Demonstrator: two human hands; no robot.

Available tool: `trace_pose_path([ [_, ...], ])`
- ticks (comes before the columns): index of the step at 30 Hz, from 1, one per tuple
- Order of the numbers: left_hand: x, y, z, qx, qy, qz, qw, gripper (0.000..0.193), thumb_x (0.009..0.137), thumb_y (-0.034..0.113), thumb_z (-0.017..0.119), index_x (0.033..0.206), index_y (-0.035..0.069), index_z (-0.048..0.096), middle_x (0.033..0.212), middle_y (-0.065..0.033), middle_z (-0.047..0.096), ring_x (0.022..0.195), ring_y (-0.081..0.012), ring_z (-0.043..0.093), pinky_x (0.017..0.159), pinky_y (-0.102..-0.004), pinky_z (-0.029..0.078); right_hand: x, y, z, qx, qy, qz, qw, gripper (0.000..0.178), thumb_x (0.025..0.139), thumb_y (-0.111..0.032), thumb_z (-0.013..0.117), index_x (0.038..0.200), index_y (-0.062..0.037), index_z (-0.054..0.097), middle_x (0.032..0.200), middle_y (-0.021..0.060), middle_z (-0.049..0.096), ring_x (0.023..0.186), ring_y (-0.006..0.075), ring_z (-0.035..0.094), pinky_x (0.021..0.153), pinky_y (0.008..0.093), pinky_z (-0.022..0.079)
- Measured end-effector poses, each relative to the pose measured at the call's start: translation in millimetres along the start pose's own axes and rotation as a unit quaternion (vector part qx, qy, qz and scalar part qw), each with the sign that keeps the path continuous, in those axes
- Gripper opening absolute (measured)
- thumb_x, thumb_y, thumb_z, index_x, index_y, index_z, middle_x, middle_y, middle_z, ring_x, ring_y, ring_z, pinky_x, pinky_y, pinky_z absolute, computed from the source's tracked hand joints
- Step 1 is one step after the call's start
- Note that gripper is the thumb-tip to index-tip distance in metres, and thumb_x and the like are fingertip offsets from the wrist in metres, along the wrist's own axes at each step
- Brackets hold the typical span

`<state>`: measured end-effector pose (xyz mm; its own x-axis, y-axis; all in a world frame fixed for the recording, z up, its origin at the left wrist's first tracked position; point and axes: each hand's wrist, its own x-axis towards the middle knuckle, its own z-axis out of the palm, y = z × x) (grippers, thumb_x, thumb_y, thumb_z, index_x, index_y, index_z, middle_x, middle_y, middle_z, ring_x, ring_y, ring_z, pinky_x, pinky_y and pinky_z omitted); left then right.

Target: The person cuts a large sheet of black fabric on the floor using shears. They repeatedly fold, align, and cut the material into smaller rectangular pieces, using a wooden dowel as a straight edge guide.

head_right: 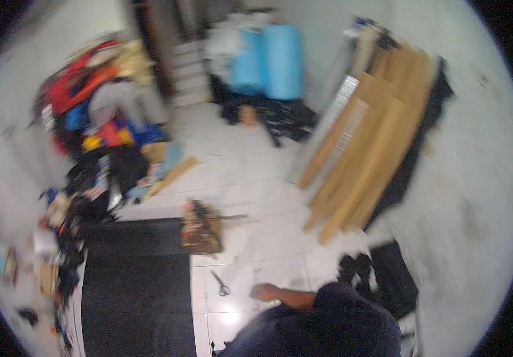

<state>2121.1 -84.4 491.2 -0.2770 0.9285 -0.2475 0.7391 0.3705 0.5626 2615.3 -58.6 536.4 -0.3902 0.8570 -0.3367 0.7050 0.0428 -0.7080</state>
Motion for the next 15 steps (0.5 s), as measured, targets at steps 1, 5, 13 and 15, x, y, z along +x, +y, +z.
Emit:
trace_pose_path([
  [1,3,28,22,0.003,-0.04,0.038,0.998,0.033,0.086,0.036,0.061,0.098,0.007,0.07,0.089,-0.0118,0.067,0.087,-0.0271,0.062,0.075,-0.0412,0.05,-22,9,-20,0.029,0.019,0.024,0.999,0.049,0.092,-0.051,0.051,0.104,-0.006,0.064,0.102,0.0169,0.067,0.096,0.0353,0.063,0.083,0.0441,0.049],
  [5,5,141,109,0.03,-0.186,0.171,0.967,0.031,0.087,0.035,0.06,0.096,0.007,0.07,0.085,-0.0106,0.065,0.08,-0.0259,0.06,0.071,-0.0406,0.049,-118,124,-38,-0.008,0.069,0.17,0.983,0.044,0.09,-0.044,0.053,0.102,-0.0035,0.066,0.102,0.0185,0.067,0.098,0.0371,0.063,0.086,0.0465,0.049],
  [13,42,269,183,0.078,-0.259,0.297,0.916,0.029,0.089,0.034,0.059,0.093,0.007,0.07,0.075,-0.0082,0.063,0.068,-0.0235,0.057,0.063,-0.0394,0.048,-259,239,-44,0.02,0.165,0.39,0.906,0.05,0.094,-0.043,0.045,0.102,0.0008,0.067,0.106,0.0213,0.065,0.105,0.0382,0.061,0.091,0.0505,0.048],
  [15,53,294,204,0.077,-0.27,0.323,0.904,0.029,0.09,0.034,0.058,0.093,0.007,0.07,0.073,-0.0077,0.062,0.065,-0.0229,0.056,0.061,-0.0391,0.048,-272,257,-35,0.025,0.099,0.457,0.884,0.048,0.097,-0.041,0.04,0.108,-0.0023,0.066,0.108,0.0208,0.065,0.106,0.0365,0.061,0.091,0.0521,0.048],
])
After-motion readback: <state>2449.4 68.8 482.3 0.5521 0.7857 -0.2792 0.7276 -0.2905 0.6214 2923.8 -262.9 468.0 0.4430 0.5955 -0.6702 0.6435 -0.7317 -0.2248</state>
